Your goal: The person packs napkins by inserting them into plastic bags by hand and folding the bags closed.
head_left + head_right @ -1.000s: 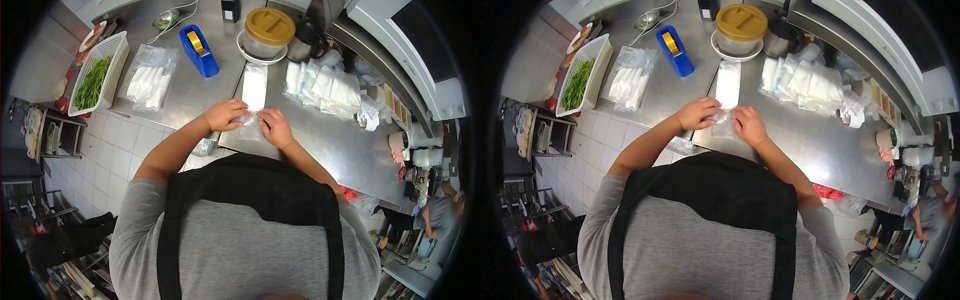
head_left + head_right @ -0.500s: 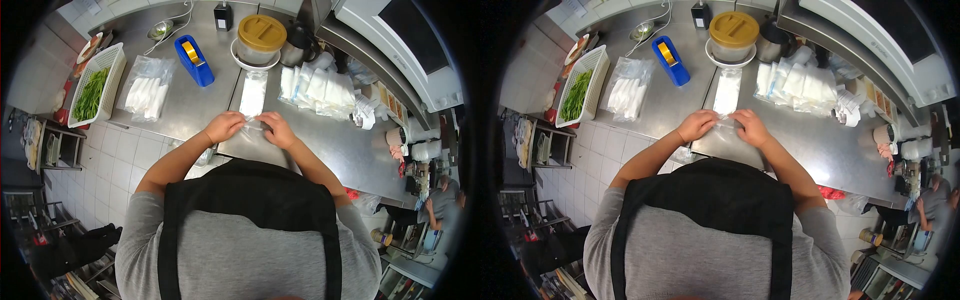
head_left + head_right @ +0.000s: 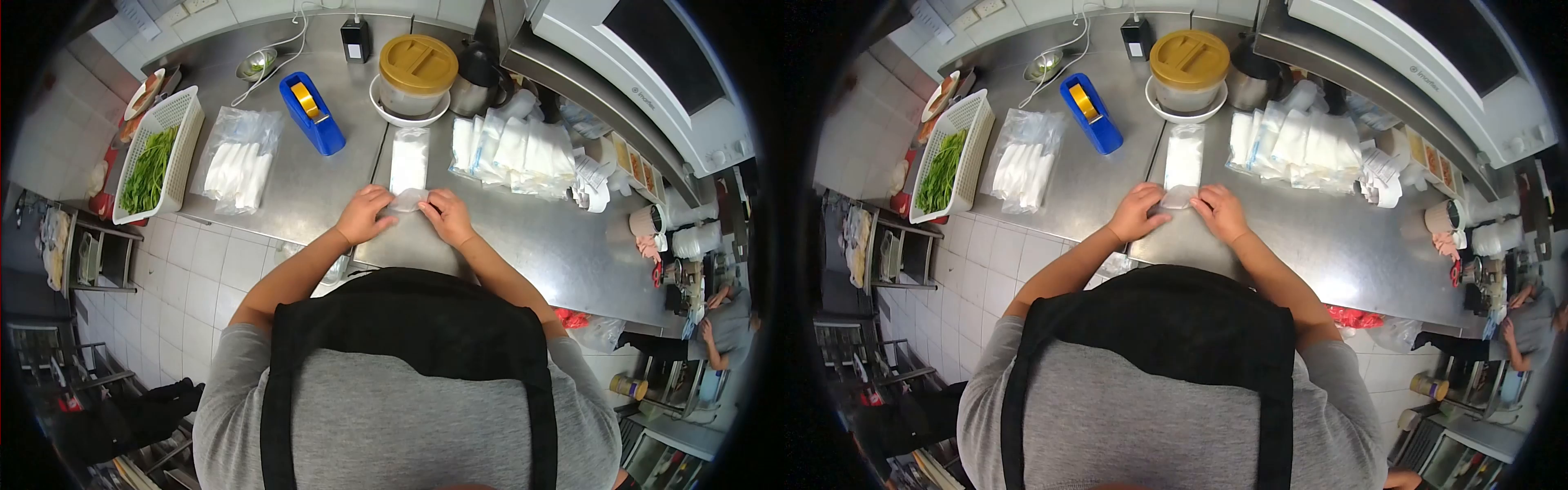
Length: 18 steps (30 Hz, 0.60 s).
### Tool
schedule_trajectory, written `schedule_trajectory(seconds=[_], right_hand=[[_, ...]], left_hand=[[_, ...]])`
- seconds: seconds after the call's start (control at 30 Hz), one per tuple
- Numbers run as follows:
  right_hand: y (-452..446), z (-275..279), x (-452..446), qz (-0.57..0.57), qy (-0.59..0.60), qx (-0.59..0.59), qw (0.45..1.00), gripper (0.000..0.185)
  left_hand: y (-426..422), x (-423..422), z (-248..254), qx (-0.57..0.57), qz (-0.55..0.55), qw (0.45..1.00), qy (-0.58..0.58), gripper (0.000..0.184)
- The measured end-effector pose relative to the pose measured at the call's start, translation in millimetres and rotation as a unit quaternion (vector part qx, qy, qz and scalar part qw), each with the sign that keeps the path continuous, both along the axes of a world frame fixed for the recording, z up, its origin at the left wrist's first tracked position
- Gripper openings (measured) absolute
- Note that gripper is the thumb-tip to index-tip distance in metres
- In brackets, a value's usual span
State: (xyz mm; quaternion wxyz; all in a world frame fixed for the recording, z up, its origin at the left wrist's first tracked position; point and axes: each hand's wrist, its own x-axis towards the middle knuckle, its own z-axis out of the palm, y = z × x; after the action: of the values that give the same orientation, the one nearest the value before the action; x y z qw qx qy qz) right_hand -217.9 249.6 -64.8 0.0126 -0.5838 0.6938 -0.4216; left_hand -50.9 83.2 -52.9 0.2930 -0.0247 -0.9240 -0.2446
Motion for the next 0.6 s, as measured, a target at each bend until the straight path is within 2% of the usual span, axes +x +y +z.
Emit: schedule_trajectory(seconds=[0.07, 0.1, 0.27, 0.3, 0.5, 0.6], right_hand=[[0, 2, 2, -0.021, 0.002, 0.004, 1.0, 0.017], [-1, 5, 4, -0.04, -0.04, 0.02, 0.998, 0.017], [-22, 13, 3, -0.13, -0.198, 0.098, 0.967, 0.02], [-26, 12, 1, -0.141, -0.182, 0.118, 0.966, 0.022], [-44, 9, -11, -0.216, -0.16, 0.193, 0.944, 0.031], [-51, 12, -14, -0.255, -0.153, 0.185, 0.937, 0.033]], left_hand=[[1, -8, -5, 0.094, 0.057, 0.991, -0.082, 0.025], [2, -12, -5, 0.14, 0.084, 0.979, -0.123, 0.023], [3, -34, -4, 0.272, 0.178, 0.935, -0.14, 0.018], [5, -38, 0, 0.292, 0.197, 0.924, -0.149, 0.017], [1, -58, 2, 0.163, 0.28, 0.917, -0.234, 0.019], [-3, -60, -3, 0.181, 0.266, 0.92, -0.224, 0.017]])
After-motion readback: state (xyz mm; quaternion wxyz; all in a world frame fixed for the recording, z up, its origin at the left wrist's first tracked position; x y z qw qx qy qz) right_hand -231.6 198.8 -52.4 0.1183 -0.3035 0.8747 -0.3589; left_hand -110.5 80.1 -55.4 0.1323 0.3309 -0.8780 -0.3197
